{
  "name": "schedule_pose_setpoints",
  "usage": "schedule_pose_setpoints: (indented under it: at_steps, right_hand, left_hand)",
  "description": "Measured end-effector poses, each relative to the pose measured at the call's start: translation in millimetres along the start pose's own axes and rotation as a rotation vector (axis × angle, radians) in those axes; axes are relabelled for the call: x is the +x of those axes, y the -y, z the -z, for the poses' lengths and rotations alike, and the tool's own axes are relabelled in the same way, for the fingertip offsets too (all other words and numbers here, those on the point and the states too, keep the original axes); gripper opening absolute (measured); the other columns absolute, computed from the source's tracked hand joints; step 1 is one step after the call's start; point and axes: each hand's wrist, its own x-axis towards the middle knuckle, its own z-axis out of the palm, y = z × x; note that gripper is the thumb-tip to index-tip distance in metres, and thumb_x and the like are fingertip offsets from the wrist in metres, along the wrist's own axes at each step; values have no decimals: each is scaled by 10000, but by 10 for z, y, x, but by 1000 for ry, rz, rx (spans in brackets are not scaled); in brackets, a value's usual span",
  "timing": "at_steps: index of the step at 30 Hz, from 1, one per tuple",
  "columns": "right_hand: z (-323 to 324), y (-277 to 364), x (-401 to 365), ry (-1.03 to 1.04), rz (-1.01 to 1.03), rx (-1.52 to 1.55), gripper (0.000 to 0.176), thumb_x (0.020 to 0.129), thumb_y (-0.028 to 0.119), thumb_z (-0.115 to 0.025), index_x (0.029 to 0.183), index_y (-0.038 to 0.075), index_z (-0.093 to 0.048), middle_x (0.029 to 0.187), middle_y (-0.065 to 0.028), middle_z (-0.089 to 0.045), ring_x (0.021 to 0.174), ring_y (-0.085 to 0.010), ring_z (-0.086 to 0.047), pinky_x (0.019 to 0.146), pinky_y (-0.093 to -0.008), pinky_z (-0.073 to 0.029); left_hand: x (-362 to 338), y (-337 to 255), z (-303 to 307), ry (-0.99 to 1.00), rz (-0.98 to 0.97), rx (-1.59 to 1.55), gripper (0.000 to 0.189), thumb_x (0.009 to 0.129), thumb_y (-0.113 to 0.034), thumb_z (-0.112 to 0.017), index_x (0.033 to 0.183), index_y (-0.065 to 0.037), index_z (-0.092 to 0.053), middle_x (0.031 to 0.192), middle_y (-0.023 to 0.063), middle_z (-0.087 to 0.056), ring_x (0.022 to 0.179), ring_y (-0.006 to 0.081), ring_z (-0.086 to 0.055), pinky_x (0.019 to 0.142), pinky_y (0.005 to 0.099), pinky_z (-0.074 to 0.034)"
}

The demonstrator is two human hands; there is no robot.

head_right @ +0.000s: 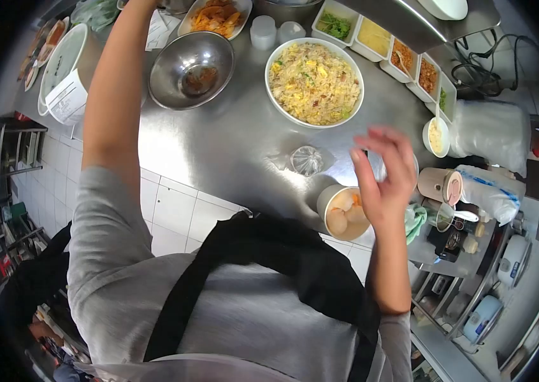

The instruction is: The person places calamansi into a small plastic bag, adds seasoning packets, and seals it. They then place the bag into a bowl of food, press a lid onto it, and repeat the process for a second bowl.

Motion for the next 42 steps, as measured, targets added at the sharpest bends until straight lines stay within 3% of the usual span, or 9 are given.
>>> schedule_pose_setpoints:
  at_steps: [2,5,7,9,12,15,22,26,42]
  right_hand:
    - [-354,61,226,-74,-102,548,406,756,16,-690,1147,26,-577,1081,-131,-590,1014,-225,-583,851,-337,-468]
    - [-715,312,531,-12,-280,902,440,795,4,-662,1205,8,-502,1073,-105,-607,972,-186,-602,852,-313,-483]
    - [-849,251,544,113,-438,1139,395,810,-1,-647,1181,2,-511,1051,-98,-619,922,-171,-618,819,-299,-503]
    - [-822,179,470,153,-571,1097,328,841,3,-608,1156,5,-517,989,-110,-637,864,-190,-637,736,-317,-540]
    - [-672,175,264,94,-634,1028,273,840,6,-611,1102,-4,-535,930,-126,-649,799,-193,-649,707,-321,-548]
    - [-463,163,-1,45,-662,970,261,844,6,-608,1096,0,-541,918,-121,-657,779,-190,-652,715,-316,-546]
    - [-144,114,-414,-55,-650,976,290,844,39,-640,1120,10,-554,942,-13,-616,808,-85,-571,734,-245,-487]
    - [-29,120,-440,20,-534,632,214,865,94,-643,1054,15,-582,904,-12,-619,820,-65,-554,736,-233,-449]
    - [-58,63,-657,-69,-615,652,193,849,87,-658,1015,-1,-608,879,-30,-660,805,-70,-591,742,-230,-467]
  left_hand:
    - [-365,-416,41,154,50,-137,230,778,0,-593,1008,6,-609,848,100,-647,719,160,-620,650,256,-543]
    - [-743,-917,-138,554,193,-421,230,768,27,-608,997,15,-609,825,95,-649,694,145,-621,633,243,-548]
    - [-773,-795,-518,767,-50,-743,180,738,41,-618,898,-37,-648,753,102,-664,658,186,-644,607,288,-534]
    - [-370,-388,-730,641,-77,-519,421,883,-377,-534,1179,-80,-574,1187,105,-598,1025,265,-602,863,374,-484]
    - [166,205,-754,211,-74,17,417,880,-369,-542,1174,-74,-575,1176,104,-601,1013,259,-603,853,366,-485]
    - [727,878,-789,25,-36,285,413,877,-361,-550,1168,-68,-575,1166,104,-603,1002,253,-604,842,359,-486]
    - [1595,1589,-1002,80,46,278,405,870,-342,-570,1155,-55,-577,1141,102,-610,975,238,-607,818,342,-487]
    - [1793,1585,-1017,86,86,241,400,866,-331,-581,1148,-48,-577,1127,101,-613,959,230,-608,804,332,-488]
    - [1224,1208,-891,-7,93,191,384,849,-287,-625,1119,-17,-580,1071,97,-628,897,197,-613,748,294,-492]
